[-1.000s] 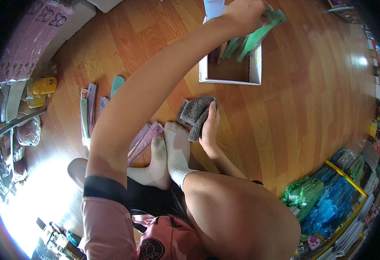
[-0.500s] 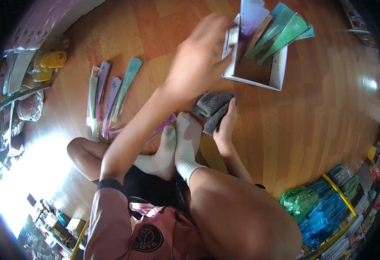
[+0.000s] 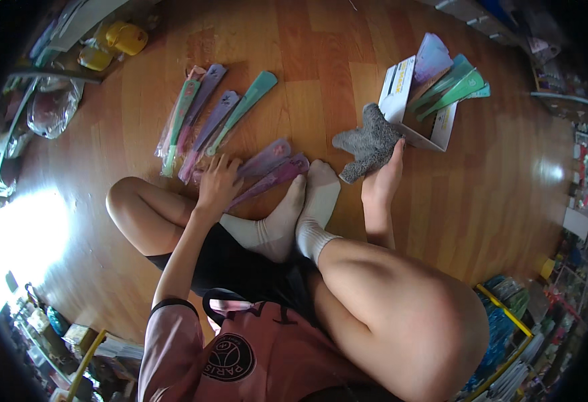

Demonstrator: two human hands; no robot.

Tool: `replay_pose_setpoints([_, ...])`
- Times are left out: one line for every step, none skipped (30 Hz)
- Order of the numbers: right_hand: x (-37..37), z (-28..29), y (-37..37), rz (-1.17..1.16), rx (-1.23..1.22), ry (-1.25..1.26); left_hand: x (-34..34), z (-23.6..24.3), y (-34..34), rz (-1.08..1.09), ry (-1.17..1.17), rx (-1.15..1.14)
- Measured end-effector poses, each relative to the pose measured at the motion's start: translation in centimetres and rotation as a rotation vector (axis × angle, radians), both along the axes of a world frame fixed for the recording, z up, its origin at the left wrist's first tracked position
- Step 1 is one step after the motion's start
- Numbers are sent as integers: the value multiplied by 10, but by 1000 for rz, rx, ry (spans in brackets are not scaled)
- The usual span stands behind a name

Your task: Sorting and wiping various hand fans and placing them into a box.

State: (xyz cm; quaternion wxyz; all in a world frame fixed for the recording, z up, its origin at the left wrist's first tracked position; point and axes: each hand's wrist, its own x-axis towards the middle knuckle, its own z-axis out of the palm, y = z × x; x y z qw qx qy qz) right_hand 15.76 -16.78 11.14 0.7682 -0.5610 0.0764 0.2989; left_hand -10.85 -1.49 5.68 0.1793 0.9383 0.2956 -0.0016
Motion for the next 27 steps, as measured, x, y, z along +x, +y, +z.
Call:
replay_pose_setpoints([-7,7,8,-13,44,-44,2,-1,1,20,-14,-4])
replay_pose_setpoints([-14,12,14,-25,88,-87,4,-1,3,87,-29,-92])
replay_pose_setpoints([-14,10,12,-15,82,-109,13,3,4,141,-52,-184])
replay_pose_setpoints([-13,5,9,4,-92,-403,23,8,3,147,-74,-192])
replay_pose_setpoints([-12,2,5,20,-267,-695,35,14,2,243,-166,-372])
replay_pose_setpoints([-34,32,22,78,-61,-477,32,16,3,354,-235,-540])
replay_pose_setpoints([-39,37,25,81,-63,-498,41,20,-2,353,-255,-546])
replay_pose_setpoints([-45,39,27,228,-78,-781,48,23,-8,362,-504,-809])
replay_pose_setpoints([-49,40,30,376,-94,-1060,55,27,-15,360,-754,-1069])
replay_pose_setpoints([-53,41,33,527,-110,-1336,65,32,-22,360,-823,-1141])
replay_pose_setpoints([-52,41,35,678,-129,-1612,72,36,-29,354,-892,-1215])
replay_pose_setpoints([-50,42,39,678,-133,-1623,69,38,-35,382,-861,-1356])
replay_pose_setpoints([-51,43,46,889,-139,-1752,67,32,-39,229,-970,-764])
replay_pose_setpoints([-43,43,46,1096,-165,-1866,73,50,-41,278,-874,-998])
replay_pose_setpoints([-31,40,43,1087,-174,-1868,80,68,-41,326,-761,-1226])
replay_pose_setpoints([-23,39,47,1075,-210,-1866,80,64,-36,58,-704,-715])
replay_pose_setpoints([-15,38,50,1061,-245,-1862,81,63,-39,66,-705,-711])
replay_pose_setpoints([-6,35,56,956,-258,-1934,83,63,-47,232,-739,-969])
replay_pose_setpoints([8,33,56,953,-271,-1935,89,82,-48,388,-764,-1237])
replay_pose_setpoints([19,29,58,959,-259,-1894,89,94,-45,359,-634,-1238])
replay_pose_setpoints([29,23,60,963,-248,-1853,91,93,-47,353,-631,-1242])
replay_pose_setpoints([29,23,68,861,-153,-1885,89,90,-49,350,-635,-1182])
replay_pose_setpoints([34,19,73,861,-151,-1877,89,88,-49,345,-638,-1123])
replay_pose_setpoints([42,17,75,816,-164,-1813,87,86,-47,348,-630,-1122])
replay_pose_setpoints([50,16,76,772,-182,-1751,84,88,-44,292,-600,-1057])
replay_pose_setpoints([60,8,71,648,-275,-1500,85,89,-43,230,-571,-995])
replay_pose_setpoints([70,-1,66,522,-358,-1249,87,91,-42,224,-568,-1003])
